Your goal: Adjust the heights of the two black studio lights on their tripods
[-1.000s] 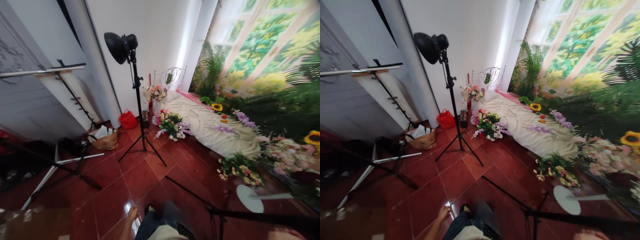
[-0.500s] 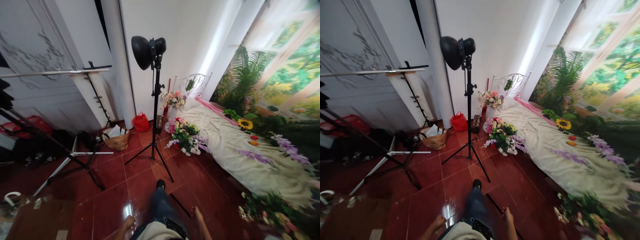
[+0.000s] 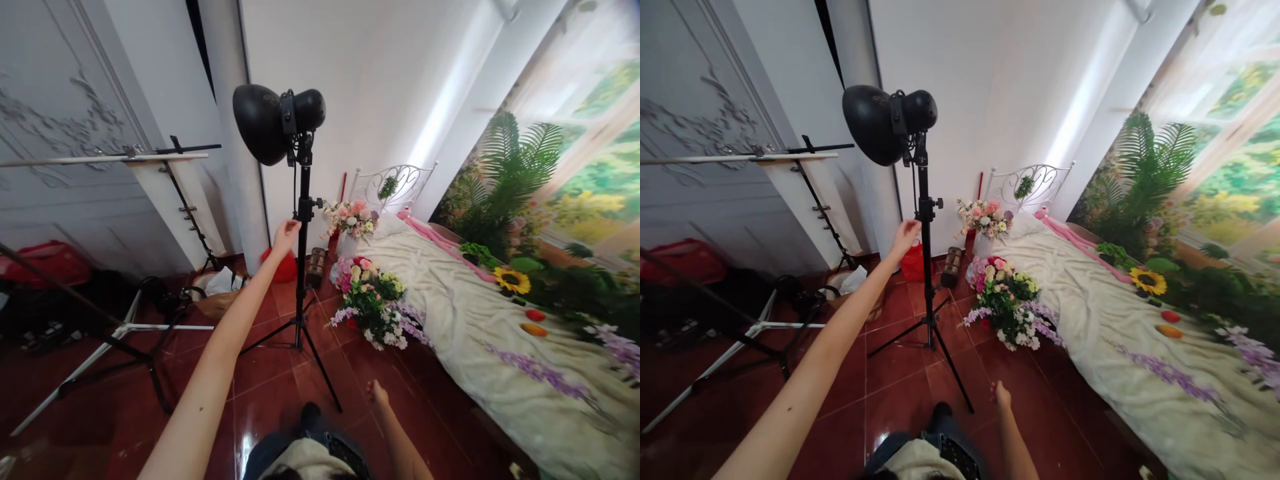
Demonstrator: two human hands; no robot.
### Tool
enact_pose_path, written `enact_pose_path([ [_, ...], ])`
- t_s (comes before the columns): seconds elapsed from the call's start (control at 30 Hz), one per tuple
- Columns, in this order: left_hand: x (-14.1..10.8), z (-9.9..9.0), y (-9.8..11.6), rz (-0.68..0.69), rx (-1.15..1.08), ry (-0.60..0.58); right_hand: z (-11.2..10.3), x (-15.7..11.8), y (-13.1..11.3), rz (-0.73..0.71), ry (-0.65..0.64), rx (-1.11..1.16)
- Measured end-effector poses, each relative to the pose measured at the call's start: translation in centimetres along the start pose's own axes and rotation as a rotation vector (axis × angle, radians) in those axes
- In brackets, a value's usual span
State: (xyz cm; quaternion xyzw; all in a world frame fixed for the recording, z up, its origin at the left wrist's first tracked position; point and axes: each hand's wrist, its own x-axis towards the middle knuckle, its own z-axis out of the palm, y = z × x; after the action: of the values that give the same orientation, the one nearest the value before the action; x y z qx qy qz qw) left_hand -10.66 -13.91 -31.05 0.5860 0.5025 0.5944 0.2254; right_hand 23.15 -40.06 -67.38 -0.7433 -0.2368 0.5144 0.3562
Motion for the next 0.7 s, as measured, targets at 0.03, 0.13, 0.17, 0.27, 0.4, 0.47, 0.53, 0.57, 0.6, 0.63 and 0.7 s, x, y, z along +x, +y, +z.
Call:
enact_pose_path([
  [0.03,2.0,0.9,1.7,0.084,-0.016,0.092,0.7,0.9,-2.0,0.048,-0.006,0.014],
  [0.13,5.4,2.8,5.5,0.239,0.003,0.276,3.0,2.9,-6.6,0.095,-0.050,0.033],
  [0.17,5.9,3.2,6.1,0.258,0.016,0.307,3.8,3.5,-7.7,0.096,-0.064,0.034],
  [0.27,7.1,4.3,6.4,0.242,0.033,0.287,6.4,4.8,-10.2,0.096,-0.105,0.039],
  [0.4,8.4,5.0,5.4,0.165,0.049,0.161,9.8,6.0,-13.5,0.090,-0.165,0.024],
  [0.47,8.9,5.0,5.1,0.171,0.079,0.140,11.7,6.3,-15.5,0.076,-0.200,0.013],
  [0.53,9.2,4.7,4.9,0.188,0.110,0.131,13.7,6.3,-17.9,0.035,-0.242,-0.027],
  [0.57,9.3,4.6,4.9,0.191,0.123,0.130,14.8,6.3,-19.1,0.011,-0.264,-0.063],
  [0.6,9.3,4.6,4.9,0.193,0.133,0.130,15.9,6.1,-20.4,-0.015,-0.284,-0.108],
  [0.63,9.4,4.5,4.8,0.193,0.141,0.132,17.0,6.0,-21.6,-0.044,-0.298,-0.155],
  [0.7,9.5,4.5,4.7,0.187,0.156,0.139,19.2,5.8,-23.9,-0.143,-0.273,-0.227],
])
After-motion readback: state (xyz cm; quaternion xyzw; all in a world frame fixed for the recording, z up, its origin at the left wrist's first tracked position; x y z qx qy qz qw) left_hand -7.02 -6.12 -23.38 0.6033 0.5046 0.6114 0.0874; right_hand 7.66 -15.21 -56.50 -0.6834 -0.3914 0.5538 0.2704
